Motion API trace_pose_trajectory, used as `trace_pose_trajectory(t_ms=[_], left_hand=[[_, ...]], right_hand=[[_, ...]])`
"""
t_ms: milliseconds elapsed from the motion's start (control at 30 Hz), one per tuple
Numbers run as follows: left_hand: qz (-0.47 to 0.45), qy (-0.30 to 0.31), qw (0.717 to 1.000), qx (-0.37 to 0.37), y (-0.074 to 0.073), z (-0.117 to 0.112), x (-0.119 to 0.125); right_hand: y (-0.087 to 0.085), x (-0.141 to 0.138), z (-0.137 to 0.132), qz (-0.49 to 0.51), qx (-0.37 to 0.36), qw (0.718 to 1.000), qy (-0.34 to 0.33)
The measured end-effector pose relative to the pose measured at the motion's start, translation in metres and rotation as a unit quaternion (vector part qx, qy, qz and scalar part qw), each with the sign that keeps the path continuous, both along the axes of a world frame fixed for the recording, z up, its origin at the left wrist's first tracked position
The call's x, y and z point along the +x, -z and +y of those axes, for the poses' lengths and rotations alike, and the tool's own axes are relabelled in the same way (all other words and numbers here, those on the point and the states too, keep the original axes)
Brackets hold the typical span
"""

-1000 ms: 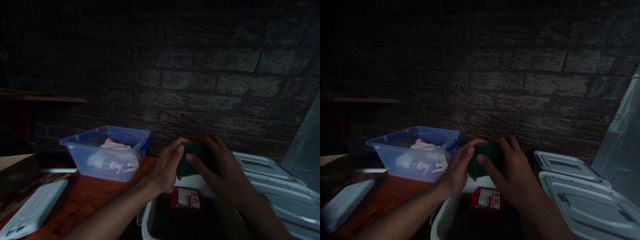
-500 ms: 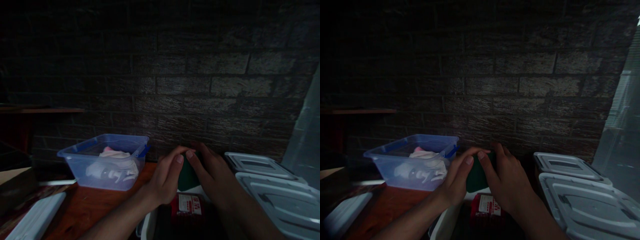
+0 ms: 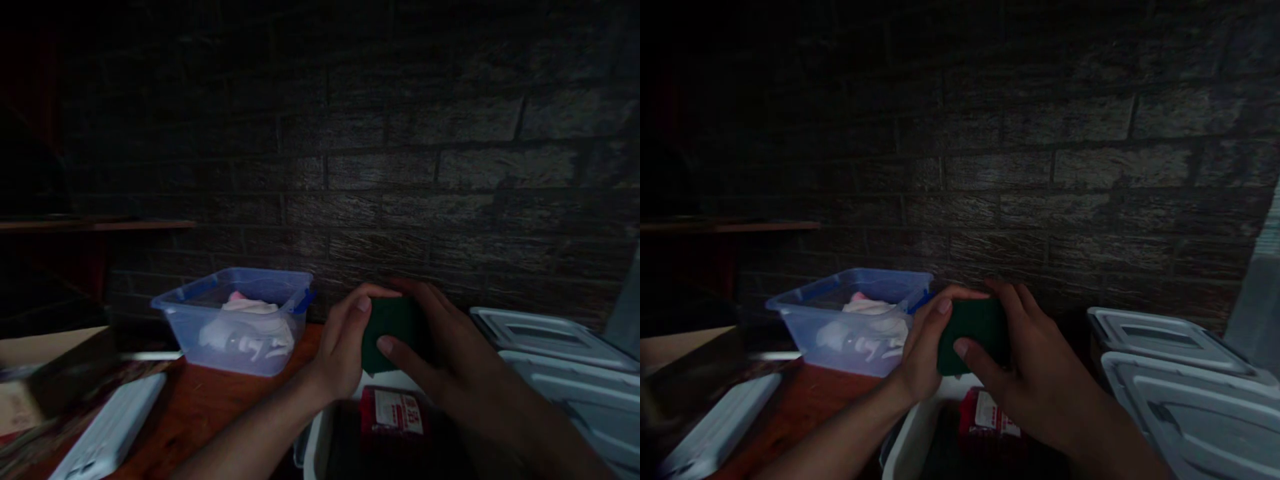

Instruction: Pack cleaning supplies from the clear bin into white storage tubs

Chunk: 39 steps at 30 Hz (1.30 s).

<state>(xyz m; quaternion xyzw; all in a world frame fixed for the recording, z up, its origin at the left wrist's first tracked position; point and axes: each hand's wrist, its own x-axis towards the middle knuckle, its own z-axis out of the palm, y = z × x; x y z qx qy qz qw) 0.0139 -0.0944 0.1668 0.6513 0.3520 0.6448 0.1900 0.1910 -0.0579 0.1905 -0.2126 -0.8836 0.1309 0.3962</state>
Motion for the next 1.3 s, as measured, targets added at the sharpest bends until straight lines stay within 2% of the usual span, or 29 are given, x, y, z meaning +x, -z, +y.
trace_pose_trajectory(t_ms=[100,267,533,867,1033,1300], left_hand=[[-0.019,-0.021,0.999,-0.020,-0.003,-0.002,-0.001],[-0.003,-0.069,0.998,0.004,-0.004,0.002,-0.006],[0.008,-0.038,0.999,0.034,-0.001,0.004,0.000],[0.077,0.013,0.995,0.065,-0.001,0.006,-0.011],[0.096,0.011,0.994,0.051,0.000,0.008,-0.010],[0.109,-0.025,0.986,0.124,0.003,0.009,-0.007]], right_hand=[[-0.001,0.001,-0.003,-0.005,-0.006,1.000,-0.007],[-0.006,0.001,-0.007,-0.009,-0.025,0.999,-0.024],[-0.004,0.006,0.000,-0.018,0.000,1.000,-0.007],[-0.002,0.002,0.001,0.012,0.003,1.000,-0.013],[-0.002,0.002,0.006,0.007,0.020,1.000,-0.011],[0.000,0.003,0.007,0.006,0.040,0.999,0.010]])
